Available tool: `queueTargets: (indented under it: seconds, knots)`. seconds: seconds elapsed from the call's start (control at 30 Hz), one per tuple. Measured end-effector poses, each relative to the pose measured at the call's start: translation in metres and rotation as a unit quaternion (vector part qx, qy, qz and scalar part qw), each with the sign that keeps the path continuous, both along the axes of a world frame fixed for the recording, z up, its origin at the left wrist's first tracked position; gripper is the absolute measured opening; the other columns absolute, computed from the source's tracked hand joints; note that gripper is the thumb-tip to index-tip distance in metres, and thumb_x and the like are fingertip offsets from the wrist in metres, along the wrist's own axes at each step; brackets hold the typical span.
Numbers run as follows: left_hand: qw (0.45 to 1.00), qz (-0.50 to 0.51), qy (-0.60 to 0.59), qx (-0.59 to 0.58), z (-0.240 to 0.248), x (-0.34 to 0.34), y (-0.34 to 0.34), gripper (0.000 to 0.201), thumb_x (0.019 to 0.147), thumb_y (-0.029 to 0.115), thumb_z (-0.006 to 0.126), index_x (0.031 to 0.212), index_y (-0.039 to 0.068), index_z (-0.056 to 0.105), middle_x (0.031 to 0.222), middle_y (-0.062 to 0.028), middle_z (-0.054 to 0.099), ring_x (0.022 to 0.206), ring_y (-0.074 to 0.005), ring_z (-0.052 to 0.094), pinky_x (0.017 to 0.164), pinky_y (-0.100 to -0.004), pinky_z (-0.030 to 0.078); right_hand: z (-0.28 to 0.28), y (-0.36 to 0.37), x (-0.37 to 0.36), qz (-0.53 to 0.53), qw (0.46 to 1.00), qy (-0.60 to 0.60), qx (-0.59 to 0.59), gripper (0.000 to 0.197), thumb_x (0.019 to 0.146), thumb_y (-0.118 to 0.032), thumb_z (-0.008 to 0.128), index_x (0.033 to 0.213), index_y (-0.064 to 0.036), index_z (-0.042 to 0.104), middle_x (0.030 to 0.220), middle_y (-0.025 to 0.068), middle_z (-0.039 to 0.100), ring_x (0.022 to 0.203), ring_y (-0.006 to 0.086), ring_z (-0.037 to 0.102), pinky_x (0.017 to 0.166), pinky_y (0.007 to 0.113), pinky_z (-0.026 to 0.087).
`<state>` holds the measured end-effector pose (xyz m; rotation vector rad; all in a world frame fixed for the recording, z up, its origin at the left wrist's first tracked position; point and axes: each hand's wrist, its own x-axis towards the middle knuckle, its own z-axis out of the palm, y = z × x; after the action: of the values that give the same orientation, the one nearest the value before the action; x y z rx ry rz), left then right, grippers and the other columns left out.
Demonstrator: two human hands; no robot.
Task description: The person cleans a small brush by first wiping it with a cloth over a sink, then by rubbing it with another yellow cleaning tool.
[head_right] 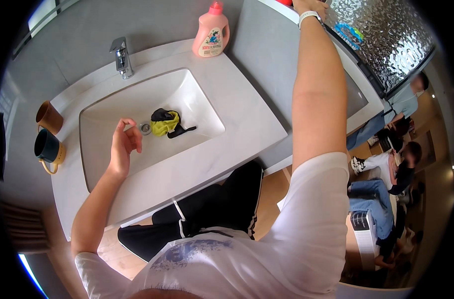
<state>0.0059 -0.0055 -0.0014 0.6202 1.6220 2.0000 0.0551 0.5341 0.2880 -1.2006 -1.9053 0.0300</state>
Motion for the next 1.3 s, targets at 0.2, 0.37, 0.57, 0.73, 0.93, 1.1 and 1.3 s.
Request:
queueTargets:
  seconds: [0.2,0.37,0.57,0.73,0.93,1.1,1.3]
  knots:
    - [1.000,-0.011,0.005,-0.002,0.003,0.001,0.004,0.040,0.106,0.054,0.030,0.109,0.018,0.046,0.073,-0.0007,0.050,0.063,-0.0129,0.043,0.064,-0.0289,0.037,0.009,-0.028,0.016,-0.025,0.996,-0.074,0.031,0.068,0.082,-0.064,0.066,0.120,-0.0081,0.075,0.129,0.0197,0.069,0.123,0.0332,0.065,0.105,0.044,0.050]
    - [1.000,-0.014,0.003,-0.008,0.003,0.001,0.005,0.041,0.106,0.056,0.030,0.109,0.018,0.046,0.072,-0.0009,0.049,0.062,-0.0132,0.043,0.064,-0.0295,0.037,0.014,-0.050,0.025,-0.052,0.987,-0.145,0.040,0.072,0.084,-0.069,0.059,0.120,-0.0087,0.075,0.127,0.0178,0.070,0.122,0.0335,0.066,0.102,0.045,0.052]
    - [1.000,-0.020,0.007,-0.019,0.002,0.002,0.004,0.041,0.106,0.055,0.030,0.110,0.018,0.046,0.071,-0.0008,0.048,0.063,-0.0133,0.043,0.066,-0.0297,0.037,0.022,-0.034,0.040,0.006,0.988,-0.157,-0.012,0.065,0.088,-0.063,0.060,0.126,-0.0104,0.072,0.128,0.0224,0.068,0.122,0.0381,0.064,0.102,0.051,0.049]
    - [1.000,-0.016,0.009,-0.015,0.003,0.002,0.002,0.041,0.106,0.054,0.029,0.110,0.018,0.046,0.072,-0.0007,0.048,0.064,-0.0134,0.043,0.068,-0.0297,0.037,-0.001,0.012,0.041,-0.007,0.964,-0.038,0.263,0.036,0.089,-0.026,0.062,0.122,-0.0117,0.064,0.122,0.0233,0.063,0.115,0.0458,0.060,0.096,0.055,0.047]
    - [1.000,-0.014,0.006,-0.012,0.002,0.001,0.003,0.040,0.106,0.054,0.030,0.109,0.018,0.046,0.072,-0.0007,0.049,0.064,-0.0130,0.042,0.067,-0.0297,0.037,0.002,0.028,0.059,0.139,0.937,-0.103,0.303,0.029,0.082,-0.003,0.058,0.110,-0.0084,0.060,0.113,0.0223,0.059,0.109,0.0461,0.057,0.092,0.055,0.047]
    - [1.000,-0.019,0.006,-0.001,0.001,0.001,0.010,0.041,0.106,0.055,0.030,0.109,0.018,0.047,0.072,-0.0007,0.049,0.063,-0.0128,0.042,0.066,-0.0296,0.037,0.009,0.064,0.064,0.124,0.897,0.004,0.425,0.022,0.087,-0.003,0.059,0.109,-0.0052,0.061,0.106,0.0228,0.062,0.102,0.0451,0.060,0.087,0.052,0.049]
    - [1.000,-0.003,-0.008,-0.010,-0.006,-0.001,0.004,0.039,0.106,0.054,0.031,0.110,0.019,0.048,0.072,-0.0009,0.050,0.063,-0.0132,0.043,0.065,-0.0297,0.037,-0.035,-0.038,0.026,0.384,0.911,0.071,0.136,0.044,0.088,-0.008,0.070,0.129,-0.0037,0.054,0.103,0.0157,0.069,0.100,0.0286,0.067,0.088,0.042,0.053]
